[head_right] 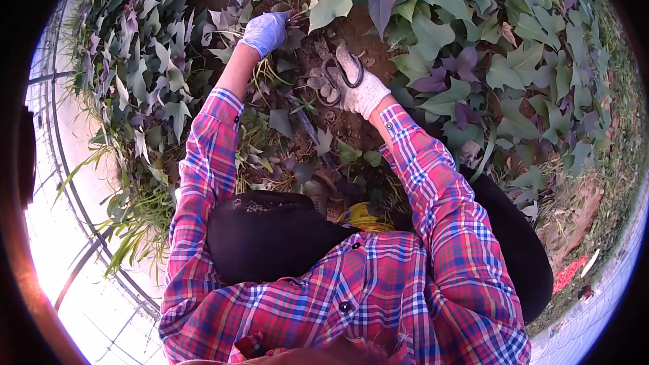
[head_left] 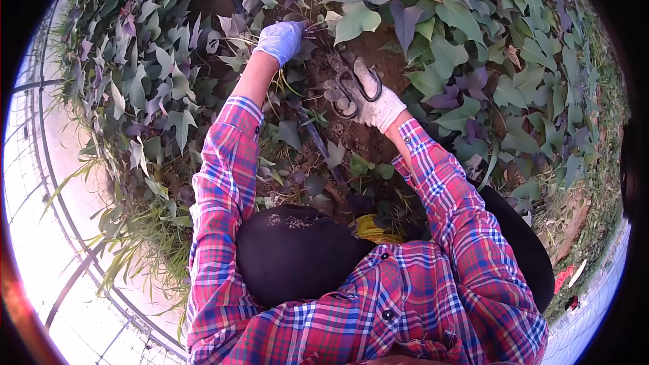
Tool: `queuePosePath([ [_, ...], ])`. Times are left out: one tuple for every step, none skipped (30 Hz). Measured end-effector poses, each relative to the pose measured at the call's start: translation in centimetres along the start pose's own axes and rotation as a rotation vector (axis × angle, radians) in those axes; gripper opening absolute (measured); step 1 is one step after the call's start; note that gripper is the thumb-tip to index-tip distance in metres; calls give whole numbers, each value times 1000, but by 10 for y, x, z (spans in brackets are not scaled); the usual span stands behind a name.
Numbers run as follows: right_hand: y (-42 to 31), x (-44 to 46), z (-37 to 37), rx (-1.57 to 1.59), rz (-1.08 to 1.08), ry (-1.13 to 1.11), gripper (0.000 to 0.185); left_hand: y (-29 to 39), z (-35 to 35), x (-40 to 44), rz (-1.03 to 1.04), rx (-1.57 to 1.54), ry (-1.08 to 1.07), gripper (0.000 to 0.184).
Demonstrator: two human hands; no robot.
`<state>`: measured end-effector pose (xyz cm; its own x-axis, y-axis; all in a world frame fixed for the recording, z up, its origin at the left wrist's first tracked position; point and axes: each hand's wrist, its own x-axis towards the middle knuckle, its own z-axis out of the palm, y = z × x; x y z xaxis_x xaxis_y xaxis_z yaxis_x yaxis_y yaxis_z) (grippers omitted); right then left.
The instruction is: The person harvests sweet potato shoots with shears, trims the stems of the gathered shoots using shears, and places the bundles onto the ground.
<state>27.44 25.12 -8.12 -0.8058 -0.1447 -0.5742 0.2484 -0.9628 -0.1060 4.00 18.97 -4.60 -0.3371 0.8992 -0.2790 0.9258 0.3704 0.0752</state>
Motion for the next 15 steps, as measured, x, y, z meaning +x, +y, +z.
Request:
queuePosePath([
  [-2, 5, 1, -1, -7, 15, 74, 1, -2, 0, -1, 2, 2, 33],
  [-2, 8, 2, 0, -15, 31, 77, 3, -4, 0, -12, 19, -38, 32],
  [-2, 9, 5, 1, -16, 31, 77, 5, -4, 0, -23, 35, -77, 31],
  [-2, 9, 9, 38, -42, 61, 73, 6, -4, 1, -22, 35, -77, 31],
  [-2, 10, 12, 74, -66, 89, 70, 8, -3, 1, -28, 40, -80, 27],
  [-2, 12, 15, 108, -89, 116, 68, 8, 0, 2, -35, 45, -82, 23],
  [-1, 12, 14, 105, -88, 114, 68, 9, 4, 1, -17, 32, -13, 20],
  [1, 13, 12, 95, -142, 68, 58, 11, 7, 1, -10, 49, 23, 19],
  [2, 14, 9, 85, -197, 21, 48, 12, 12, 1, -4, 65, 60, 18],
  [3, 17, 1, 81, -197, 18, 48, 12, 18, 4, 2, 100, 68, 21],
  [3, 21, -6, 46, -145, -6, 49, 13, 25, 5, -8, 124, 101, 18],
  [3, 23, -9, 12, -93, -29, 51, 15, 28, 4, -17, 149, 135, 15],
  [3, 14, 5, -69, -164, 29, 42, 15, 36, 3, -14, 138, 202, 10],
  [4, 11, 8, -74, -168, 28, 42, 14, 43, 2, -22, 150, 201, 9],
  [3, 9, 9, -134, -194, 73, 41, 14, 47, 1, -29, 162, 203, 9],
])
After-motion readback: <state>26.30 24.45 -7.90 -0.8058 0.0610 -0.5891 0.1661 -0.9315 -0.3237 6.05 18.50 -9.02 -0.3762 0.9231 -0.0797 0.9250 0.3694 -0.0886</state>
